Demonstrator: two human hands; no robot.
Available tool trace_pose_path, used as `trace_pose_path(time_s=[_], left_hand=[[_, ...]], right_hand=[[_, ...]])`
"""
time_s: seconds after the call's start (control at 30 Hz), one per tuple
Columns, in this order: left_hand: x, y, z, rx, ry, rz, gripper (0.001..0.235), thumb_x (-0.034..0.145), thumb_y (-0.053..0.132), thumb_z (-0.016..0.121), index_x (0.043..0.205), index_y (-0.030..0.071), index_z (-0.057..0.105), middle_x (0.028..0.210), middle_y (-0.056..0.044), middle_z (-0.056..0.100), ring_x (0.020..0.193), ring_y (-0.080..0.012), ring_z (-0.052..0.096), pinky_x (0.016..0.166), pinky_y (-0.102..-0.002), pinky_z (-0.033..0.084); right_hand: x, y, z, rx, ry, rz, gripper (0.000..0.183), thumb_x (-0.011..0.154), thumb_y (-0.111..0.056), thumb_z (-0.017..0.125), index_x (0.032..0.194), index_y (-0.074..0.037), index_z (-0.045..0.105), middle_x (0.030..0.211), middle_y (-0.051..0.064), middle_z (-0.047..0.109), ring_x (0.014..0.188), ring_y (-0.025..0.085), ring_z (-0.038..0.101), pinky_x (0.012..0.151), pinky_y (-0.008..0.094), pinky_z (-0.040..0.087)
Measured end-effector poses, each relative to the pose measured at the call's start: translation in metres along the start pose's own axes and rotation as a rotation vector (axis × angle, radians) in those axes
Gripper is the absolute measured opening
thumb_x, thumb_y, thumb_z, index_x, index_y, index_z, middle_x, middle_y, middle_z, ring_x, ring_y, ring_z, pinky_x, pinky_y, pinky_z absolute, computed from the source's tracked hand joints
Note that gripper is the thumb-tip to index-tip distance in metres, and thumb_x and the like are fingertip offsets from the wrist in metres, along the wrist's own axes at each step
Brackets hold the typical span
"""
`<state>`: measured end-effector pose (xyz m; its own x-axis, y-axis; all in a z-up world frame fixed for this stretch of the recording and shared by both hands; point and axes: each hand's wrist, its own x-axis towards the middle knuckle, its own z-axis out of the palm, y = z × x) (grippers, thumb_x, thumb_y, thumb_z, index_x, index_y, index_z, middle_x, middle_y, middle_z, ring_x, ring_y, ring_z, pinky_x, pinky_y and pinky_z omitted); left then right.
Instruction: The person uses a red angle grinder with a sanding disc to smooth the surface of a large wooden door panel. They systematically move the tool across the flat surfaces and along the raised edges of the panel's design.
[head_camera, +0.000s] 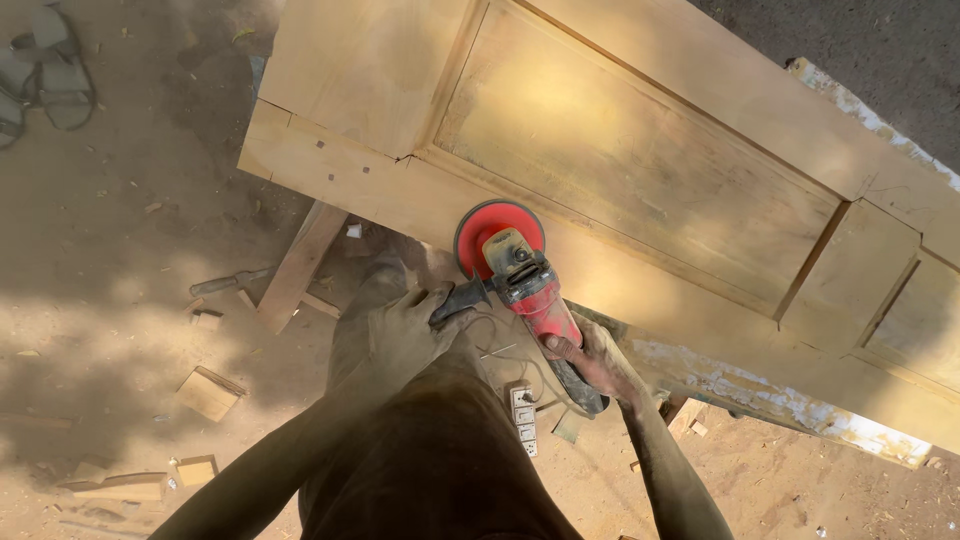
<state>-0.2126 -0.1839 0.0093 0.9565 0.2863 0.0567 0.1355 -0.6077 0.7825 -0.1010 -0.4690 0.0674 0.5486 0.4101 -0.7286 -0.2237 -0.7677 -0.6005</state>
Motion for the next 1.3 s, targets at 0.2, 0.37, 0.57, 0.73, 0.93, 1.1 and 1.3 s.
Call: trace_pose_path(time_s=[0.2, 0.37, 0.57, 0.73, 0.93, 1.1, 1.3], left_hand=[[0.016, 0.057, 0.067, 0.107, -0.208, 0.162, 0.055, 0.082, 0.06, 0.074, 0.11, 0.012, 0.076, 0.08, -0.008, 0.071, 0.061, -0.0299, 0.07, 0.054, -0.045, 0.055], [0.036, 0.11, 0.122, -0.024, -0.366, 0.288, 0.051, 0.087, 0.059, 0.07, 0.106, 0.012, 0.075, 0.078, -0.009, 0.072, 0.069, -0.0298, 0.072, 0.062, -0.046, 0.058], [0.057, 0.139, 0.152, -0.01, -0.612, 0.382, 0.049, 0.085, 0.062, 0.069, 0.102, 0.016, 0.075, 0.08, -0.012, 0.071, 0.075, -0.0314, 0.073, 0.069, -0.048, 0.055], [0.058, 0.09, 0.132, 0.061, -0.485, 0.464, 0.055, 0.087, 0.066, 0.068, 0.107, 0.015, 0.074, 0.089, -0.009, 0.07, 0.083, -0.028, 0.072, 0.073, -0.045, 0.055], [0.046, -0.014, 0.031, 0.089, -0.387, 0.256, 0.055, 0.087, 0.059, 0.07, 0.119, 0.015, 0.073, 0.099, -0.01, 0.069, 0.094, -0.0309, 0.07, 0.076, -0.049, 0.054], [0.032, -0.102, -0.059, 0.17, 0.005, 0.214, 0.054, 0.084, 0.061, 0.074, 0.11, 0.013, 0.073, 0.088, -0.007, 0.07, 0.075, -0.0278, 0.071, 0.064, -0.044, 0.057], [0.037, -0.161, -0.14, 0.171, 0.061, -0.009, 0.055, 0.081, 0.058, 0.077, 0.113, 0.013, 0.073, 0.084, -0.003, 0.072, 0.067, -0.0251, 0.071, 0.053, -0.04, 0.055]], right_hand=[[-0.061, 0.106, -0.025, 0.142, 0.24, 0.065, 0.066, 0.091, -0.056, 0.065, 0.121, 0.003, 0.066, 0.1, 0.012, 0.071, 0.091, 0.019, 0.063, 0.084, 0.038, 0.052], [-0.111, 0.146, -0.041, 0.4, 0.384, 0.152, 0.063, 0.09, -0.055, 0.061, 0.115, 0.002, 0.064, 0.085, 0.01, 0.067, 0.074, 0.018, 0.062, 0.066, 0.036, 0.053], [-0.135, 0.171, -0.016, 0.742, 0.456, 0.248, 0.063, 0.091, -0.057, 0.056, 0.103, 0.004, 0.062, 0.07, 0.02, 0.068, 0.049, 0.028, 0.064, 0.043, 0.043, 0.054], [-0.107, 0.15, 0.025, 0.756, 0.482, 0.192, 0.063, 0.094, -0.057, 0.055, 0.101, 0.006, 0.062, 0.073, 0.019, 0.07, 0.055, 0.025, 0.068, 0.049, 0.039, 0.057], [-0.042, 0.047, 0.074, 0.514, 0.357, 0.251, 0.055, 0.09, -0.054, 0.056, 0.1, 0.0, 0.062, 0.071, 0.016, 0.068, 0.056, 0.024, 0.068, 0.051, 0.039, 0.057], [0.035, -0.042, 0.105, 0.083, 0.216, 0.0, 0.061, 0.091, -0.061, 0.06, 0.096, 0.0, 0.067, 0.075, 0.008, 0.065, 0.069, 0.014, 0.058, 0.066, 0.035, 0.051], [0.106, -0.154, 0.13, -0.121, 0.032, -0.06, 0.067, 0.091, -0.065, 0.057, 0.098, 0.0, 0.07, 0.078, 0.008, 0.069, 0.074, 0.018, 0.064, 0.072, 0.036, 0.053]])
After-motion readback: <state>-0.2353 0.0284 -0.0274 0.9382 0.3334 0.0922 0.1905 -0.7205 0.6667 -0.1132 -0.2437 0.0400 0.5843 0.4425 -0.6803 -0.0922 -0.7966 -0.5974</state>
